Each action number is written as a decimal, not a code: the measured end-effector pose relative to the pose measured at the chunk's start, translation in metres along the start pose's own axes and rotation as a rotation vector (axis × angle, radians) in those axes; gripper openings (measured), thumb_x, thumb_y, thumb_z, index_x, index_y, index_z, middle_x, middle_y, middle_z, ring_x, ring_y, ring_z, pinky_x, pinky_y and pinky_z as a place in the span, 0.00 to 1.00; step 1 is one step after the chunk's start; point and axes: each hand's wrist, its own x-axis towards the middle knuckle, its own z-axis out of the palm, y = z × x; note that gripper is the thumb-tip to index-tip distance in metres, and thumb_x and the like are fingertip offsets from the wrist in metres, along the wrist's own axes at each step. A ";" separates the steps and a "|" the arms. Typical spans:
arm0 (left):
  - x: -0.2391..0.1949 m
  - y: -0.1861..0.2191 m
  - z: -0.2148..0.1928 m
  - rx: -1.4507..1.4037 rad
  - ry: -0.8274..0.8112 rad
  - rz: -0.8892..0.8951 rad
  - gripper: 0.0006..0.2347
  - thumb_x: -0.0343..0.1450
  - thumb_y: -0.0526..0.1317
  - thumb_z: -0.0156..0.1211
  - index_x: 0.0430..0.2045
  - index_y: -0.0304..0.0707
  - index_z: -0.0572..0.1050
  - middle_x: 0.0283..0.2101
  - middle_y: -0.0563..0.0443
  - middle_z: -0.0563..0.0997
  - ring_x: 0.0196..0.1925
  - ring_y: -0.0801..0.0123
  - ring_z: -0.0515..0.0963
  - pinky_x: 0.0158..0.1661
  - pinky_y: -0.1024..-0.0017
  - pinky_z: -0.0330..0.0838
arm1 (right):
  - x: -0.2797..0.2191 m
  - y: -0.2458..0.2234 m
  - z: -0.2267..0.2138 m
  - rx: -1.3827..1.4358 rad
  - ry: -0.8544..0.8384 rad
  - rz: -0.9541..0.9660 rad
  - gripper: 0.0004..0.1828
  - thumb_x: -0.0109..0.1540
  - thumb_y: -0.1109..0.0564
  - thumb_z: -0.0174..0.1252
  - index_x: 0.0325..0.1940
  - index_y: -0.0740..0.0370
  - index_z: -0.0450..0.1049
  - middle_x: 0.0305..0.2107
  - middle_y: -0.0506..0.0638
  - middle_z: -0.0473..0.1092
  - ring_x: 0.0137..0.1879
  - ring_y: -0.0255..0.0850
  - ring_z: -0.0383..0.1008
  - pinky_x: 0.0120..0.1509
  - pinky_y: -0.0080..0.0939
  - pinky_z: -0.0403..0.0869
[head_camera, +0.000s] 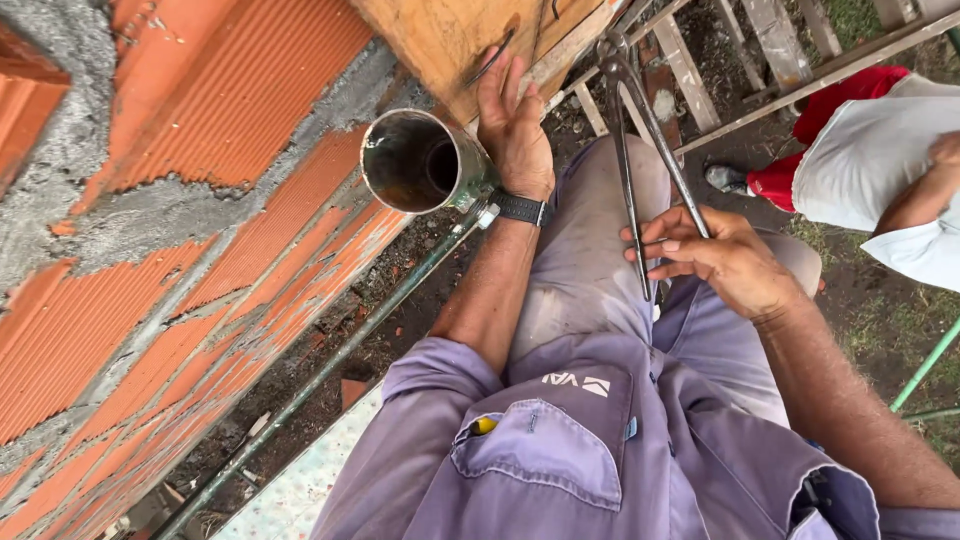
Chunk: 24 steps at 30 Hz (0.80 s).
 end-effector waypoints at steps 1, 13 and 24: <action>0.000 0.001 -0.001 0.011 -0.016 -0.015 0.27 0.65 0.25 0.46 0.63 0.41 0.66 0.66 0.42 0.70 0.71 0.53 0.69 0.65 0.58 0.67 | 0.001 0.002 0.000 0.012 -0.008 -0.010 0.14 0.57 0.63 0.53 0.47 0.71 0.71 0.52 0.68 0.76 0.52 0.54 0.80 0.46 0.46 0.78; 0.013 0.008 0.020 0.861 -0.209 0.444 0.34 0.59 0.22 0.49 0.65 0.36 0.57 0.67 0.37 0.63 0.72 0.48 0.65 0.73 0.58 0.65 | 0.018 0.003 -0.001 -0.001 -0.029 0.022 0.12 0.58 0.59 0.54 0.43 0.68 0.72 0.51 0.65 0.77 0.49 0.52 0.81 0.46 0.44 0.77; 0.041 -0.019 0.039 1.651 -0.270 0.711 0.06 0.71 0.28 0.46 0.38 0.34 0.69 0.43 0.42 0.70 0.45 0.55 0.70 0.45 0.60 0.70 | 0.018 0.017 -0.001 0.047 -0.060 -0.023 0.12 0.58 0.59 0.55 0.42 0.68 0.72 0.50 0.66 0.76 0.47 0.52 0.81 0.47 0.43 0.77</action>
